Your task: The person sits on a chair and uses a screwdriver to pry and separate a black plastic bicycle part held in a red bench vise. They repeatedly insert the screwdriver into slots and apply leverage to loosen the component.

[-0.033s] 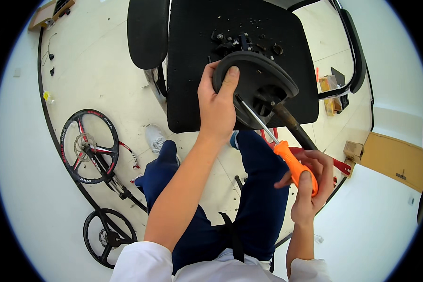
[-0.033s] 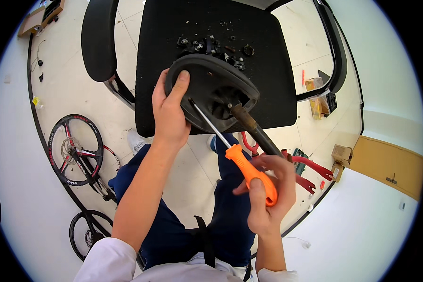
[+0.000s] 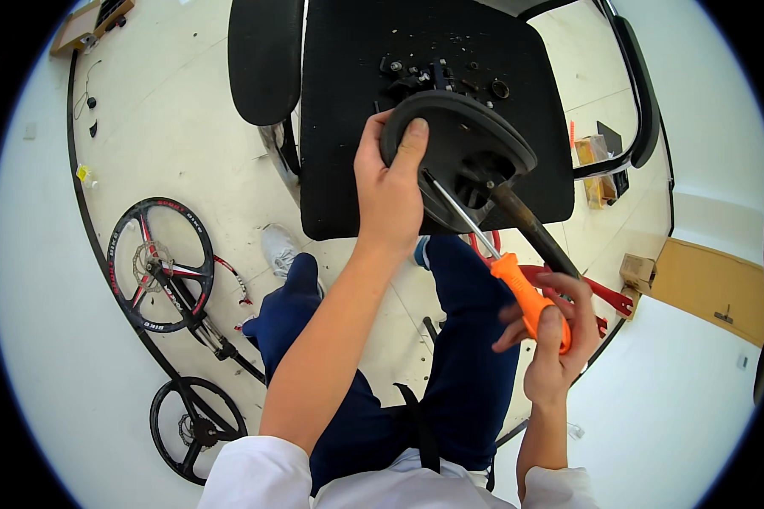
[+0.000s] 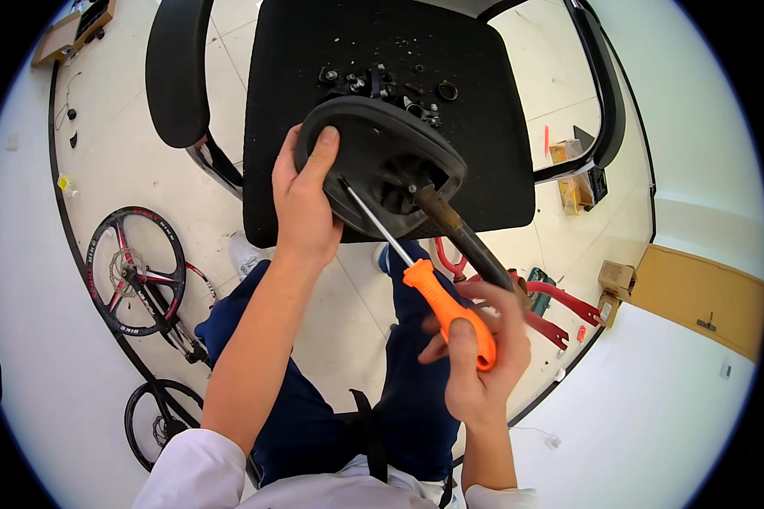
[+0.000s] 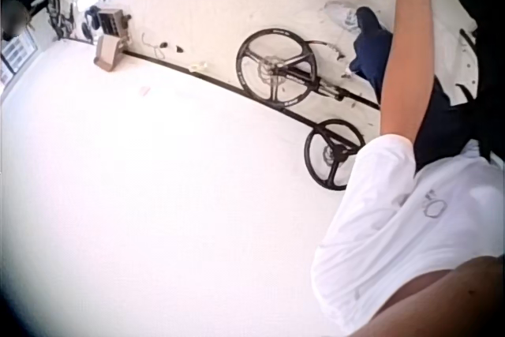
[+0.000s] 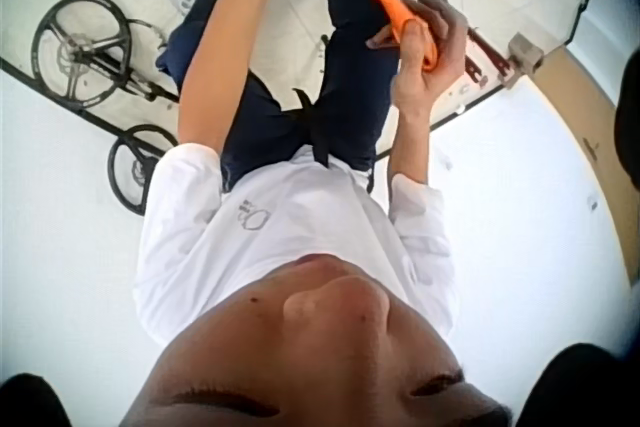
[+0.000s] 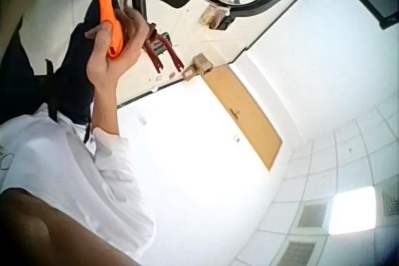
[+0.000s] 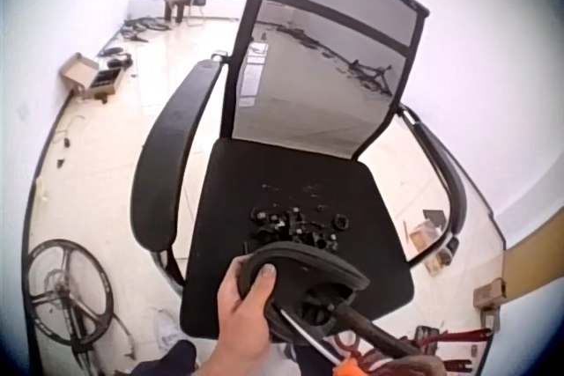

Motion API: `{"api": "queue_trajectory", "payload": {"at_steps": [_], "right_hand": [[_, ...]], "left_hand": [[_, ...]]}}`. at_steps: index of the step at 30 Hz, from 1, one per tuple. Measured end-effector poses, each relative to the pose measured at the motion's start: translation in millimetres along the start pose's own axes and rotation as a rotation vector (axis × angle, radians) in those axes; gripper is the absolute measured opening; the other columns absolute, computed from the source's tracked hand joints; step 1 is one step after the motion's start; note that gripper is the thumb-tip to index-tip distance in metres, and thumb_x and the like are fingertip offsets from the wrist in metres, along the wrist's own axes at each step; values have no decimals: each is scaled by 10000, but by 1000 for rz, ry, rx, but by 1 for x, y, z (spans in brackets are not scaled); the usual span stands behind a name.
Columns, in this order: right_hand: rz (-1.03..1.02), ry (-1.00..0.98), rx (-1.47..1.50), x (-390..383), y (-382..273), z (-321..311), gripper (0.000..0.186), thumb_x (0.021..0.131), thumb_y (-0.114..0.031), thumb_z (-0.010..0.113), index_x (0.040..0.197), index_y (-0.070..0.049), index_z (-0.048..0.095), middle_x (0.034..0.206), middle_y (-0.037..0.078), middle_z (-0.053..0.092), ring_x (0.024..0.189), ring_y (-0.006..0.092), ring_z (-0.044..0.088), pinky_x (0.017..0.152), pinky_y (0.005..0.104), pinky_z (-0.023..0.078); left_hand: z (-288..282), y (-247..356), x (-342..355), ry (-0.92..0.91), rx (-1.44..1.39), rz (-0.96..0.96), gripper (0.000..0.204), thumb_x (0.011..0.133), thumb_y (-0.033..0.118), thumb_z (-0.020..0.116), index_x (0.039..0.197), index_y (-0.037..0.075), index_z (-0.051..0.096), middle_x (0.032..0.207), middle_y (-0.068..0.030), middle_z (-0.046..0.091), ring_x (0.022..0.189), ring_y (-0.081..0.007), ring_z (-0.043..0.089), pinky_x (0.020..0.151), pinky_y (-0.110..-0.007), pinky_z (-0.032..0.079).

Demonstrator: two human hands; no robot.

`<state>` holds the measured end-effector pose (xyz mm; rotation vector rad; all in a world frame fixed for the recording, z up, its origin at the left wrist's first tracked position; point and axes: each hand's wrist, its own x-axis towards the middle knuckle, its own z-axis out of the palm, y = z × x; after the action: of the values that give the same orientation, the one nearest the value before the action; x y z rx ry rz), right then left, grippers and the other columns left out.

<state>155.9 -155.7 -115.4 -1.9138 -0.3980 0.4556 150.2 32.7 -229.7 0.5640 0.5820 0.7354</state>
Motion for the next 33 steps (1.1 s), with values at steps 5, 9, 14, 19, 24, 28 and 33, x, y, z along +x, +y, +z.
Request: {"api": "queue_trajectory", "payload": {"at_steps": [5, 9, 14, 19, 24, 28, 33], "right_hand": [[-6, -53, -275, 3, -10, -4, 184, 849, -18, 677, 1007, 63, 627, 823, 138, 688, 644, 174, 666, 613, 250, 515], [-445, -31, -534, 12, 6, -10, 264, 740, 58, 733, 989, 31, 648, 909, 141, 678, 827, 220, 670, 788, 300, 518], [-412, 3, -543, 14, 2, -8, 189, 854, -43, 695, 1025, 24, 647, 929, 119, 686, 740, 150, 643, 716, 267, 527], [3, -54, -560, 13, -6, -8, 232, 970, -137, 562, 989, 52, 694, 712, 91, 687, 511, 77, 520, 492, 225, 388], [44, -105, -588, 12, -23, -3, 149, 903, -42, 614, 977, 70, 679, 748, 122, 710, 632, 140, 643, 613, 243, 481], [32, -108, -588, 9, -21, -9, 137, 876, 8, 633, 990, 77, 665, 804, 147, 715, 732, 173, 704, 702, 257, 531], [210, -260, -424, 11, -10, -33, 204, 961, -65, 607, 1118, 64, 630, 906, 134, 718, 728, 119, 622, 652, 236, 502]], "left_hand": [[-7, -7, 4, -12, 63, 26, 313, 997, 243, 628, 1163, -3, 526, 1026, -73, 640, 922, -101, 611, 830, -233, 500], [0, -3, 1, -10, 18, 12, 315, 1001, 253, 627, 1153, -7, 534, 1016, -65, 635, 913, -91, 600, 823, -228, 492], [1, -6, 0, -30, 47, 46, 323, 1003, 263, 628, 1144, -14, 540, 1012, -58, 634, 915, -81, 588, 815, -216, 478], [0, -7, 1, -31, 51, 65, 332, 1000, 270, 634, 1152, -13, 549, 995, -54, 626, 905, -79, 570, 812, -222, 468], [-1, -7, -3, -69, 161, 142, 327, 1001, 272, 631, 1145, -13, 559, 991, -50, 622, 902, -81, 568, 812, -226, 459], [4, -5, -9, -70, 230, 207, 305, 998, 246, 629, 1150, -9, 557, 983, -52, 624, 905, -88, 571, 824, -233, 457], [17, -1, -21, -138, 283, 294, 263, 989, 189, 632, 1149, -7, 561, 986, -59, 634, 908, -101, 575, 838, -252, 463]]}}
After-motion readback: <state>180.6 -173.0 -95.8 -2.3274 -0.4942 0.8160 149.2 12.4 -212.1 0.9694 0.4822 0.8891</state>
